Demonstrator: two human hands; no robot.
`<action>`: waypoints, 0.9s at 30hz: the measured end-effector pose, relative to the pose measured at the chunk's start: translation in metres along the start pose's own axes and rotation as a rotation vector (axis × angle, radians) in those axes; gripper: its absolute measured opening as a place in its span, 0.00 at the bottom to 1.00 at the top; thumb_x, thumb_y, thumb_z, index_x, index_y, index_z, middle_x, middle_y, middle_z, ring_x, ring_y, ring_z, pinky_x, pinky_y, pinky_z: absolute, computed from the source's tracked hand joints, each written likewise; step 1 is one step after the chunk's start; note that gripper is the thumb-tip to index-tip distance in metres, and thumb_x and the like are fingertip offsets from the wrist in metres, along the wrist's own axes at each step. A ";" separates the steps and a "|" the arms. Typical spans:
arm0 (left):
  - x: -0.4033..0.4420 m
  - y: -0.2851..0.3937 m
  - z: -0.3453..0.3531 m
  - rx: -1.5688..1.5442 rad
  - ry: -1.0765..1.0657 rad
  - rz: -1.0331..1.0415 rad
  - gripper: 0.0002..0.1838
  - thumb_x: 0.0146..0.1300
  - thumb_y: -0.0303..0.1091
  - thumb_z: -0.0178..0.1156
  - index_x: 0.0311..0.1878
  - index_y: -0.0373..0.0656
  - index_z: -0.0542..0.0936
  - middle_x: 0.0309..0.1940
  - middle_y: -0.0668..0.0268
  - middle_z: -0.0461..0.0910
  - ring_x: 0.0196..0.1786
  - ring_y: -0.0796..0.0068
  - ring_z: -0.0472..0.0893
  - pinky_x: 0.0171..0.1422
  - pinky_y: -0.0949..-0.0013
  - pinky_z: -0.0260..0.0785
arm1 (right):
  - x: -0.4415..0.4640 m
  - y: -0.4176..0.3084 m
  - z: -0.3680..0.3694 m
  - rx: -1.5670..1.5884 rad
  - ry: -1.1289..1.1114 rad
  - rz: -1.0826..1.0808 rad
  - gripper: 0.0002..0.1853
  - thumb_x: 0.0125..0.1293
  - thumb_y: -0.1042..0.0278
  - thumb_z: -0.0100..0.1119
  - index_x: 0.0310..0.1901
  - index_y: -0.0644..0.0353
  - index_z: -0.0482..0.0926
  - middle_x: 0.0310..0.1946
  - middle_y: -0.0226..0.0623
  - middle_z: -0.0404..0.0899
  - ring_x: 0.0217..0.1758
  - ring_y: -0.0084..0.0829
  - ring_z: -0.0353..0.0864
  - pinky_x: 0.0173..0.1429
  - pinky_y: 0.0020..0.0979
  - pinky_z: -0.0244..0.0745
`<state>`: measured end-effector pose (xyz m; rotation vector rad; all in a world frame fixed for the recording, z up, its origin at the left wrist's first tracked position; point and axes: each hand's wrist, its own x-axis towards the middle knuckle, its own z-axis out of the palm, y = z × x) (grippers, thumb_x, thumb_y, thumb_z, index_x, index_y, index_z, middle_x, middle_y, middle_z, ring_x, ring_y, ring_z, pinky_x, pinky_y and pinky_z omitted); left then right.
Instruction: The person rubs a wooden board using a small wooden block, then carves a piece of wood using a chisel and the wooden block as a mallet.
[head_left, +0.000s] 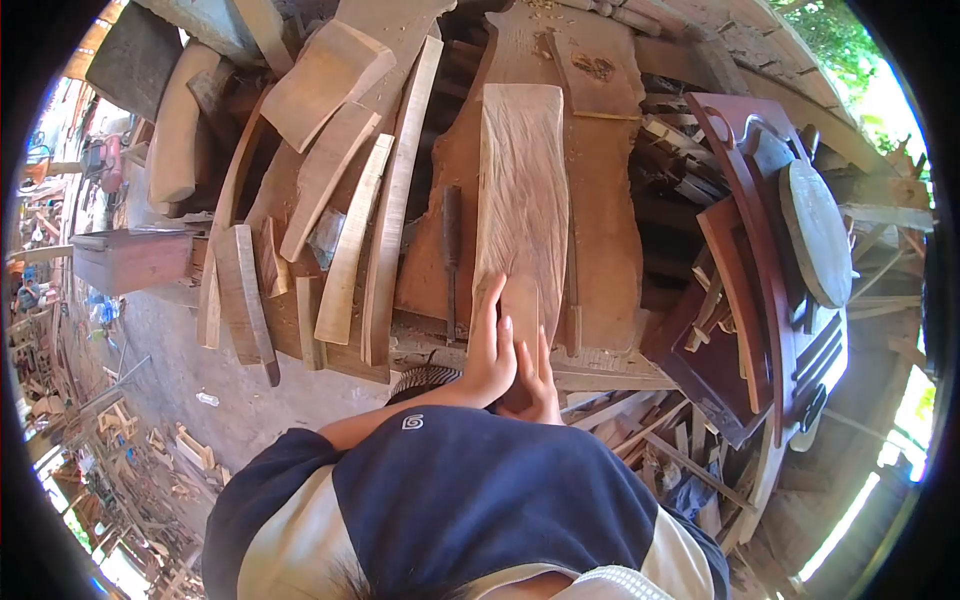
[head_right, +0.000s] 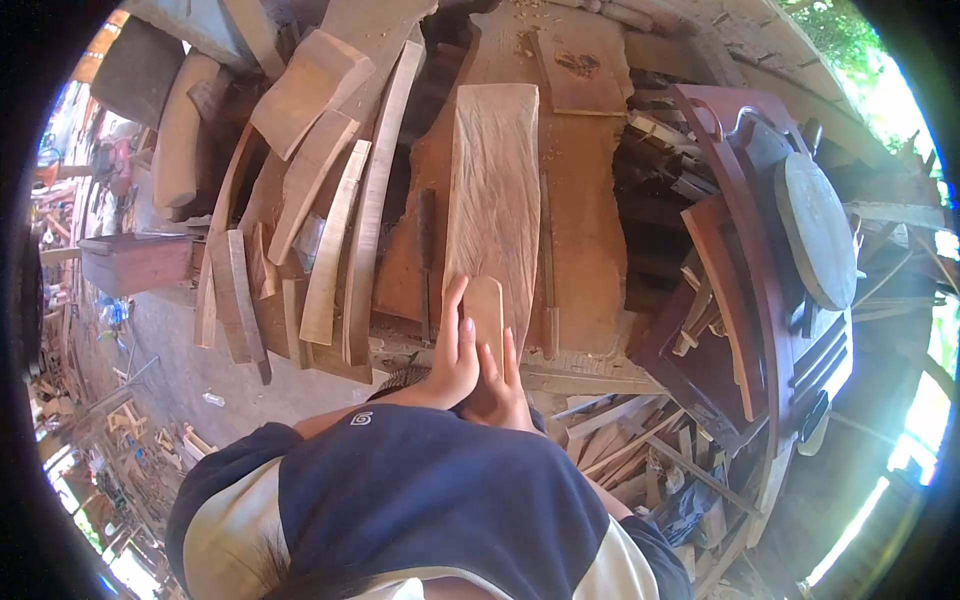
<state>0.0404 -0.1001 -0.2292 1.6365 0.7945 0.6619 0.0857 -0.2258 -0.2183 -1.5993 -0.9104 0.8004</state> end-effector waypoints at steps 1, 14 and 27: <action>0.006 -0.003 0.000 0.036 0.018 0.049 0.25 0.76 0.29 0.39 0.73 0.34 0.59 0.72 0.48 0.61 0.77 0.52 0.59 0.80 0.56 0.48 | 0.009 -0.005 -0.003 -0.059 -0.028 -0.031 0.49 0.47 0.79 0.67 0.75 0.61 0.58 0.78 0.61 0.41 0.81 0.57 0.39 0.79 0.49 0.45; 0.328 -0.023 0.036 0.098 0.111 -0.008 0.22 0.77 0.37 0.40 0.71 0.48 0.62 0.65 0.44 0.71 0.66 0.42 0.72 0.69 0.51 0.64 | 0.321 0.037 -0.060 -0.064 0.056 0.004 0.51 0.42 0.70 0.67 0.74 0.64 0.59 0.75 0.54 0.55 0.77 0.44 0.60 0.71 0.33 0.65; 0.030 -0.016 -0.008 -0.051 -0.106 0.070 0.27 0.74 0.27 0.40 0.74 0.31 0.51 0.73 0.44 0.54 0.78 0.51 0.53 0.81 0.55 0.43 | 0.044 -0.022 -0.008 -0.082 -0.146 -0.052 0.49 0.44 0.83 0.58 0.75 0.67 0.55 0.76 0.54 0.54 0.83 0.45 0.39 0.83 0.50 0.21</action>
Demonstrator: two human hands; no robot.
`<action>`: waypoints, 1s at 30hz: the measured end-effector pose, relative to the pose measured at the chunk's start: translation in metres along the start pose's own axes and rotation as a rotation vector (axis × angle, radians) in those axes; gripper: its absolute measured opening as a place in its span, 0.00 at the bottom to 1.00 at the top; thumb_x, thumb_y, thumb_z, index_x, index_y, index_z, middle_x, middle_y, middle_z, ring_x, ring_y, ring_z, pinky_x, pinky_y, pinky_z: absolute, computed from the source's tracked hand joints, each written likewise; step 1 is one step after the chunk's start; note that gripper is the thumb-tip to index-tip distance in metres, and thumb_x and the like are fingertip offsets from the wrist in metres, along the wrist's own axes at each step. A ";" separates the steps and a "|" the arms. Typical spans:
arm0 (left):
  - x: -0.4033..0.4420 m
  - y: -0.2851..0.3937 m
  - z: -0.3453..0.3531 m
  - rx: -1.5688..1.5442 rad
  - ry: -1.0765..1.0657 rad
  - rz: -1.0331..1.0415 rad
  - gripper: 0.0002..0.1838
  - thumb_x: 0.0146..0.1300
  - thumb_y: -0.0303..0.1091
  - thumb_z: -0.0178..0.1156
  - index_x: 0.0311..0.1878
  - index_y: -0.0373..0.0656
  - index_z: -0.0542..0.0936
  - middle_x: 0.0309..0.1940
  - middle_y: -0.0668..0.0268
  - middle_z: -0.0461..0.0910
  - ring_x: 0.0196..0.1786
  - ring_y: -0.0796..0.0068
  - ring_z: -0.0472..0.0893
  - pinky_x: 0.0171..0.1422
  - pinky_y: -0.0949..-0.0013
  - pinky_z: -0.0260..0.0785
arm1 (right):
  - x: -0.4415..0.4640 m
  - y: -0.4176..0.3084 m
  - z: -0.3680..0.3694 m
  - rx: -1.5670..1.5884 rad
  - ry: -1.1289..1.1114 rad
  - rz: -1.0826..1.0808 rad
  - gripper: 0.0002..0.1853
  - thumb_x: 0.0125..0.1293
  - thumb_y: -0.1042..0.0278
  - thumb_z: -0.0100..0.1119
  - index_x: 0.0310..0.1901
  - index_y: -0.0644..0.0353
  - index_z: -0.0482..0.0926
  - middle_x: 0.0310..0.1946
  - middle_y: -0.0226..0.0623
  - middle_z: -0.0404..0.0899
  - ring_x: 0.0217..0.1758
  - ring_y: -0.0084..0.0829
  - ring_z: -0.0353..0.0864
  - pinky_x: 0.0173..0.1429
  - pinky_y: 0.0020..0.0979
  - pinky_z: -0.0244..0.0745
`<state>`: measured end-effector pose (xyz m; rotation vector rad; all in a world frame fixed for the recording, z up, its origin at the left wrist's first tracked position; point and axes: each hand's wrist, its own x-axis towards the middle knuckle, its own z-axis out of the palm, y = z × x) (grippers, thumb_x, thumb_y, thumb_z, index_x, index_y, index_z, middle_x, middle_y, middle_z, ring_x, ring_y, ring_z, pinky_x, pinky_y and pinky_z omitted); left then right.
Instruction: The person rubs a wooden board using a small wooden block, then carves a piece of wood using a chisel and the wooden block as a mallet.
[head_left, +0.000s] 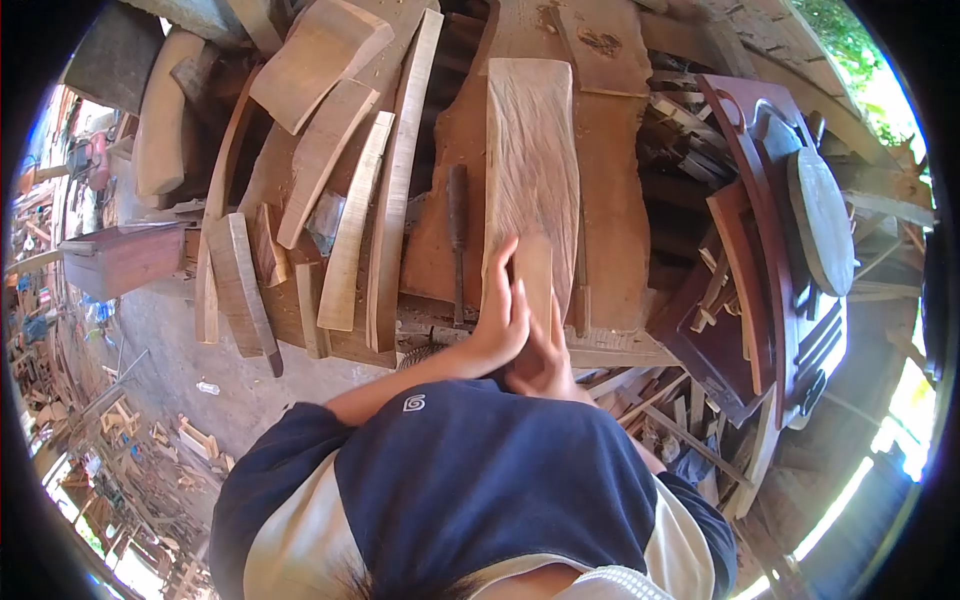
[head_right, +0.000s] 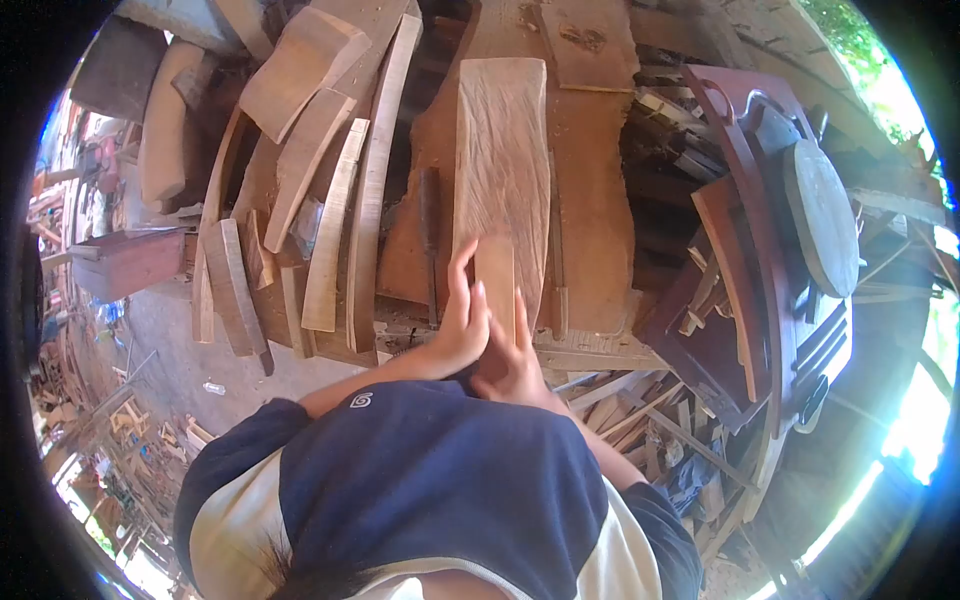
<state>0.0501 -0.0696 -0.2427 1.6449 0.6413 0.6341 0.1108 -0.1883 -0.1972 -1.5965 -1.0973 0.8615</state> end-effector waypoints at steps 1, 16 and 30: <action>0.026 -0.007 0.002 -0.033 0.013 0.026 0.27 0.75 0.29 0.39 0.74 0.31 0.51 0.73 0.44 0.54 0.78 0.52 0.53 0.81 0.55 0.43 | 0.018 0.021 -0.003 -0.159 -0.066 -0.058 0.50 0.45 0.82 0.57 0.75 0.68 0.52 0.77 0.53 0.51 0.84 0.42 0.37 0.83 0.49 0.22; 0.226 -0.047 -0.005 -0.051 0.006 0.020 0.24 0.78 0.37 0.40 0.73 0.42 0.57 0.71 0.46 0.61 0.75 0.49 0.61 0.77 0.54 0.53 | 0.188 0.053 -0.061 0.018 0.183 -0.007 0.48 0.42 0.75 0.61 0.73 0.61 0.62 0.74 0.56 0.58 0.78 0.43 0.57 0.77 0.35 0.56; -0.020 0.002 -0.025 0.108 -0.238 0.018 0.28 0.73 0.38 0.54 0.69 0.33 0.61 0.69 0.44 0.61 0.73 0.46 0.60 0.78 0.55 0.51 | -0.057 0.002 -0.049 0.192 0.127 0.070 0.48 0.43 0.77 0.59 0.72 0.70 0.60 0.74 0.54 0.57 0.81 0.43 0.50 0.81 0.38 0.43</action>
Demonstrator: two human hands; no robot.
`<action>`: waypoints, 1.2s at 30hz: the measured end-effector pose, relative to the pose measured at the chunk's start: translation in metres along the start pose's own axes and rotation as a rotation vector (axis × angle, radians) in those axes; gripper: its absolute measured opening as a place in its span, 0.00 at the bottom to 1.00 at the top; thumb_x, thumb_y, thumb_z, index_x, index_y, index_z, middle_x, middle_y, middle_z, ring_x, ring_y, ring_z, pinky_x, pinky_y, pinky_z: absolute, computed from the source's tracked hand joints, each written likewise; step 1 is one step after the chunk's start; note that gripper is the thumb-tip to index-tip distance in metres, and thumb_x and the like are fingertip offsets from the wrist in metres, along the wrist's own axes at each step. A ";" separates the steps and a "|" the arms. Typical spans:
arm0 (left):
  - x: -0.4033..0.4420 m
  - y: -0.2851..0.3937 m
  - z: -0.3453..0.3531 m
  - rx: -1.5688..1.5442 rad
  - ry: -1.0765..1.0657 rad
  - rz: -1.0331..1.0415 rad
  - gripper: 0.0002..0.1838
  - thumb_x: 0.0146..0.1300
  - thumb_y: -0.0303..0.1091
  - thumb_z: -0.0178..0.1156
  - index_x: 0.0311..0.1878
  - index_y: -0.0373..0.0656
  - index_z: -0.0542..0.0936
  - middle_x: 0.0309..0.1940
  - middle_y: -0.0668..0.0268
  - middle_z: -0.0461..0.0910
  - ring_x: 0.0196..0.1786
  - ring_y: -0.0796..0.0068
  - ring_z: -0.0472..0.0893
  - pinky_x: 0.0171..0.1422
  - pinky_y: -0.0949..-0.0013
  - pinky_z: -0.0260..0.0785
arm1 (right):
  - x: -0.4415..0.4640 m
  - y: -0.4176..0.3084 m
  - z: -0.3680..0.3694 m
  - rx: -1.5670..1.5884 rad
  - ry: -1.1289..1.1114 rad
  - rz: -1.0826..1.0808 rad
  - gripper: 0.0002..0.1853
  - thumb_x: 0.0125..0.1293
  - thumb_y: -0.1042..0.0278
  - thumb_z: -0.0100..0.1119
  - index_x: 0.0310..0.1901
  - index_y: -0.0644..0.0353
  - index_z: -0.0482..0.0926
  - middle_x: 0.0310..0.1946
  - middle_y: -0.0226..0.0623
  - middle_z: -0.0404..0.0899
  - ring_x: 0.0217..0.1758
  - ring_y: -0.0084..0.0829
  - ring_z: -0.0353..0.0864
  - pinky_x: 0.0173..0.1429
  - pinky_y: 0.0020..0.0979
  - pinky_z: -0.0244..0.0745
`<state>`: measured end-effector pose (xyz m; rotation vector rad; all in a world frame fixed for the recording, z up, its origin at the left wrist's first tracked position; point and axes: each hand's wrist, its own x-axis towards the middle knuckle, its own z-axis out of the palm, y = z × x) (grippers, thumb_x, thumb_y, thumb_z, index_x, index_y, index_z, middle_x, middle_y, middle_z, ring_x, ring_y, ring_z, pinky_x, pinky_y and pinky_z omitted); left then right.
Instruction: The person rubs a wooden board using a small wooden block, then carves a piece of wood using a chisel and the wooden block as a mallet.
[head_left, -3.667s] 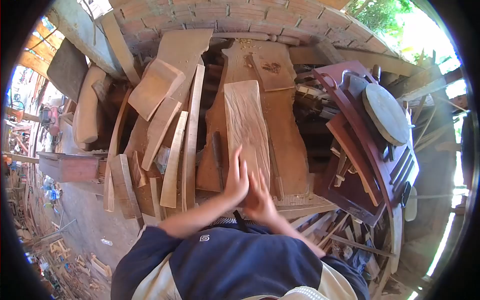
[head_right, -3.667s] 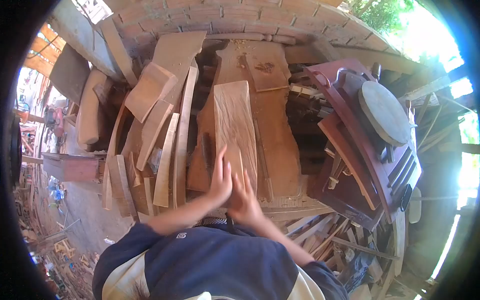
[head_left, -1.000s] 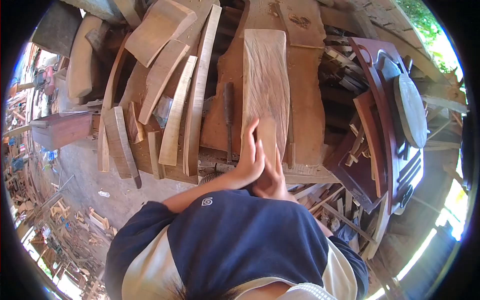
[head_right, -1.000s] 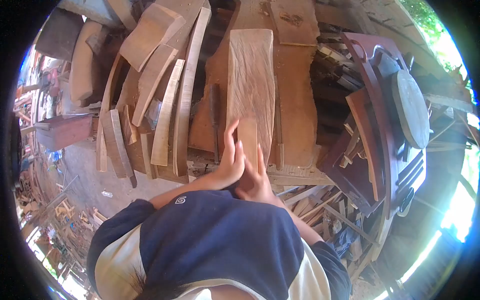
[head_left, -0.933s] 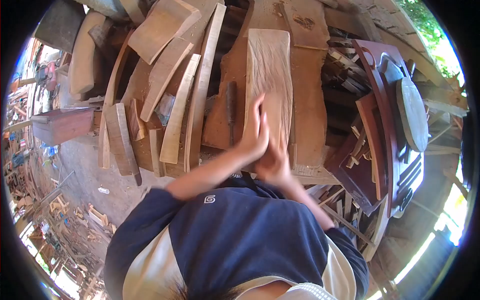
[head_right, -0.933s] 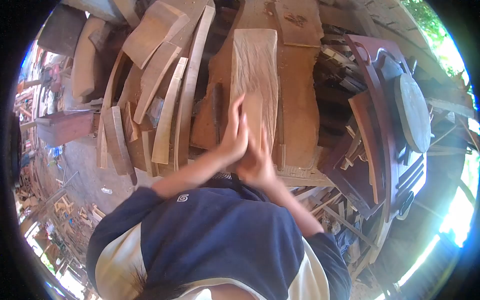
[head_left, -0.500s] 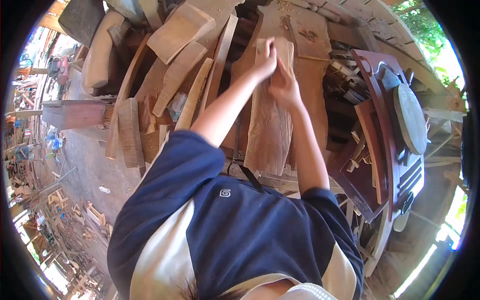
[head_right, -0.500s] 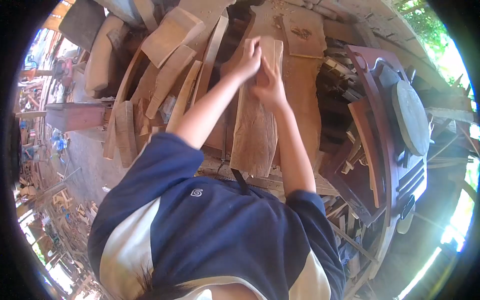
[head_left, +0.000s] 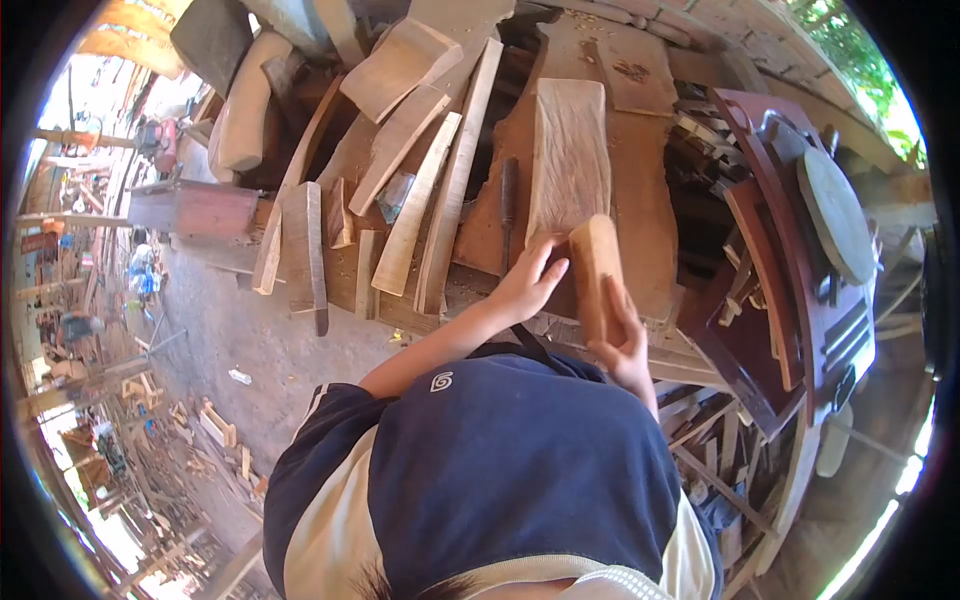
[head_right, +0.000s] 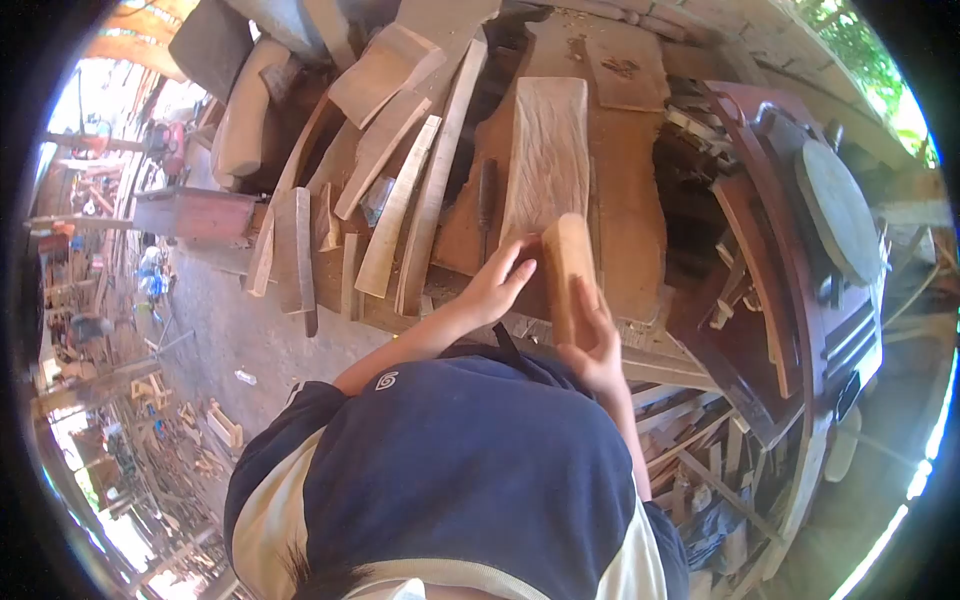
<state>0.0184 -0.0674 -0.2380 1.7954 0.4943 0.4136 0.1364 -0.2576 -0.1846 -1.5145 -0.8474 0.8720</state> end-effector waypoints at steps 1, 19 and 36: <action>-0.002 -0.004 -0.003 0.110 -0.082 0.004 0.27 0.73 0.40 0.54 0.67 0.33 0.64 0.69 0.45 0.62 0.74 0.45 0.60 0.78 0.54 0.52 | -0.002 -0.004 -0.006 0.046 0.053 -0.021 0.47 0.43 0.77 0.59 0.73 0.70 0.60 0.74 0.53 0.58 0.81 0.43 0.50 0.81 0.38 0.43; -0.047 -0.006 0.022 0.987 -0.113 0.098 0.34 0.74 0.47 0.47 0.78 0.44 0.54 0.79 0.54 0.47 0.82 0.53 0.43 0.78 0.38 0.44 | 0.000 0.091 -0.056 -0.243 0.377 -0.090 0.42 0.50 0.80 0.58 0.73 0.58 0.64 0.69 0.50 0.69 0.78 0.46 0.57 0.78 0.37 0.54; -0.064 -0.014 0.018 0.861 -0.013 0.177 0.32 0.74 0.48 0.49 0.77 0.47 0.57 0.79 0.59 0.52 0.81 0.56 0.46 0.80 0.51 0.49 | 0.039 0.083 -0.058 -1.080 0.035 -0.040 0.25 0.61 0.68 0.58 0.62 0.57 0.77 0.77 0.45 0.54 0.80 0.45 0.52 0.78 0.63 0.38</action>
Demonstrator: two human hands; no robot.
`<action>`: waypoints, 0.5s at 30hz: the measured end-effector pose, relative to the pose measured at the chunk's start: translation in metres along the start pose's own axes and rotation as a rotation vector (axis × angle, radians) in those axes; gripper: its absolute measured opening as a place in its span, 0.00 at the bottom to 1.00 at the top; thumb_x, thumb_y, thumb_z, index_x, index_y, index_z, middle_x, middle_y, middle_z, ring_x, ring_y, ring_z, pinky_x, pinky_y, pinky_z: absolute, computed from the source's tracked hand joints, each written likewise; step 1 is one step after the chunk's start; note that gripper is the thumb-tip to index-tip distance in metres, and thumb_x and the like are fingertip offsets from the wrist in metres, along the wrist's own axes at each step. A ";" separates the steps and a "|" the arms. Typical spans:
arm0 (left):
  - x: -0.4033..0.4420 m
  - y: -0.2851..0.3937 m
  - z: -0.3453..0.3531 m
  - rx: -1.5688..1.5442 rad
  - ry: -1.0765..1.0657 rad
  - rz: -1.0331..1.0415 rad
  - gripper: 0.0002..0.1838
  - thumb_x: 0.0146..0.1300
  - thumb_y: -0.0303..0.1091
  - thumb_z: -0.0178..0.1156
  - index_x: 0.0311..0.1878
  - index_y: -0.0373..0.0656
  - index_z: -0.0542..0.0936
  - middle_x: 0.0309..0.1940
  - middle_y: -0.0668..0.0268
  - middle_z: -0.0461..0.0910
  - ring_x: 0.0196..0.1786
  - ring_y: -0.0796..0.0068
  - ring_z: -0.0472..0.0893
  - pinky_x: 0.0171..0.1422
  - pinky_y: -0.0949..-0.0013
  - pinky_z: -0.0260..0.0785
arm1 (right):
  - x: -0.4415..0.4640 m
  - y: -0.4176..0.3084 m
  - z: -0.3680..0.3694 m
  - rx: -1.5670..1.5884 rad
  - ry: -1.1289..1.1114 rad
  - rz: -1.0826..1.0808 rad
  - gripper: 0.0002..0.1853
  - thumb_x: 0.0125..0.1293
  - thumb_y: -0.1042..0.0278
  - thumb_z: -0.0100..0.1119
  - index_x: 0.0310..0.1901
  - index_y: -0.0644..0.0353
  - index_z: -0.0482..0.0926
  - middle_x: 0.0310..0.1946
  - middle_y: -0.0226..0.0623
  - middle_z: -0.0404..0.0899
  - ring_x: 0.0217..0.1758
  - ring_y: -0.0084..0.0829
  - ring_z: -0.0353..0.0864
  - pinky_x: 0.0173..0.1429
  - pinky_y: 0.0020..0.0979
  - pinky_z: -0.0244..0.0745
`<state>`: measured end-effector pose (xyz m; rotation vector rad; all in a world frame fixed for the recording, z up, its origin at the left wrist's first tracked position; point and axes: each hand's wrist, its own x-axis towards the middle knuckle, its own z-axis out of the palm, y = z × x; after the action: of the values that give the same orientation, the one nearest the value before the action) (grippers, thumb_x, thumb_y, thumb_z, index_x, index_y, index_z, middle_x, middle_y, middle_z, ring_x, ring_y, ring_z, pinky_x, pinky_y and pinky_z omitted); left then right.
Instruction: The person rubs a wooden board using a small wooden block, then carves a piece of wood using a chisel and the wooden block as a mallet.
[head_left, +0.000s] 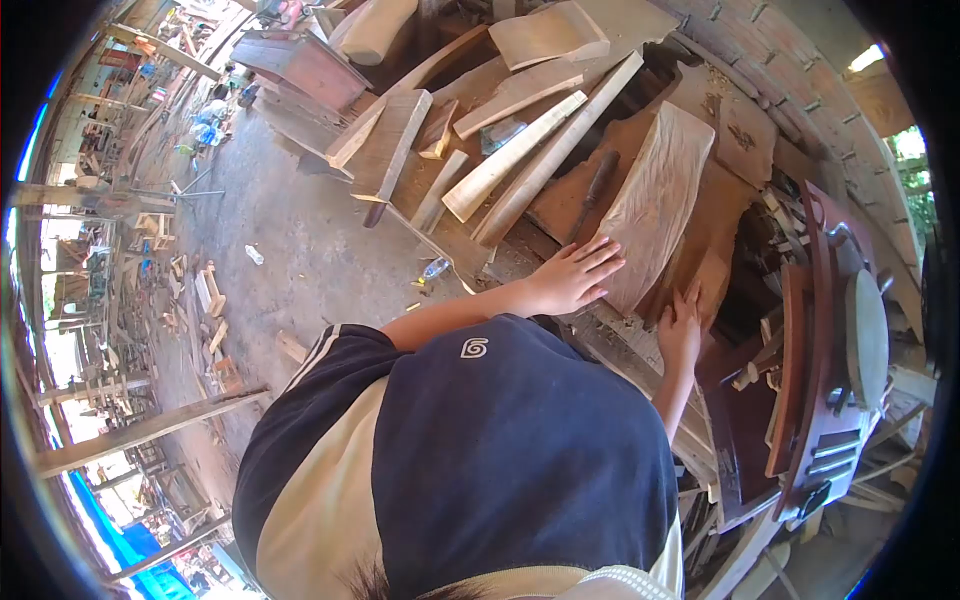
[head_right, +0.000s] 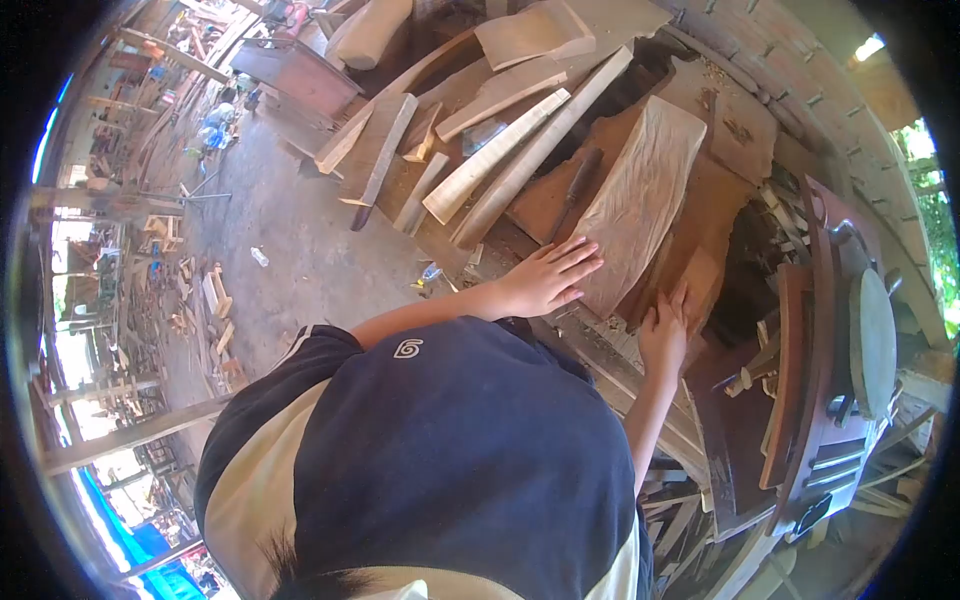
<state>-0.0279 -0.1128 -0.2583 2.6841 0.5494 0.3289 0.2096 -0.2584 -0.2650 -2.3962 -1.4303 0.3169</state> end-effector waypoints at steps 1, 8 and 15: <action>-0.004 0.000 -0.003 -0.023 -0.022 -0.002 0.32 0.74 0.47 0.50 0.77 0.49 0.58 0.78 0.60 0.53 0.81 0.57 0.48 0.80 0.52 0.49 | 0.000 0.003 0.004 0.013 0.008 -0.018 0.24 0.61 0.68 0.58 0.61 0.58 0.78 0.76 0.45 0.56 0.79 0.46 0.53 0.78 0.63 0.39; -0.008 0.012 -0.016 -0.026 -0.004 0.004 0.31 0.70 0.43 0.57 0.73 0.48 0.64 0.76 0.59 0.59 0.79 0.59 0.54 0.76 0.49 0.54 | -0.036 -0.042 0.014 0.141 0.249 -0.026 0.21 0.58 0.75 0.57 0.55 0.58 0.80 0.65 0.50 0.72 0.72 0.48 0.65 0.77 0.54 0.51; -0.022 -0.014 -0.020 -0.379 0.131 0.009 0.12 0.69 0.37 0.59 0.50 0.43 0.83 0.57 0.61 0.80 0.65 0.61 0.76 0.68 0.55 0.67 | -0.052 -0.082 0.024 -0.215 -0.040 0.191 0.38 0.60 0.76 0.56 0.74 0.60 0.58 0.75 0.49 0.57 0.75 0.45 0.60 0.77 0.47 0.53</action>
<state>-0.0582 -0.1033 -0.2492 2.3109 0.4598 0.5553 0.1098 -0.2643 -0.2538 -2.7233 -1.3129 0.2701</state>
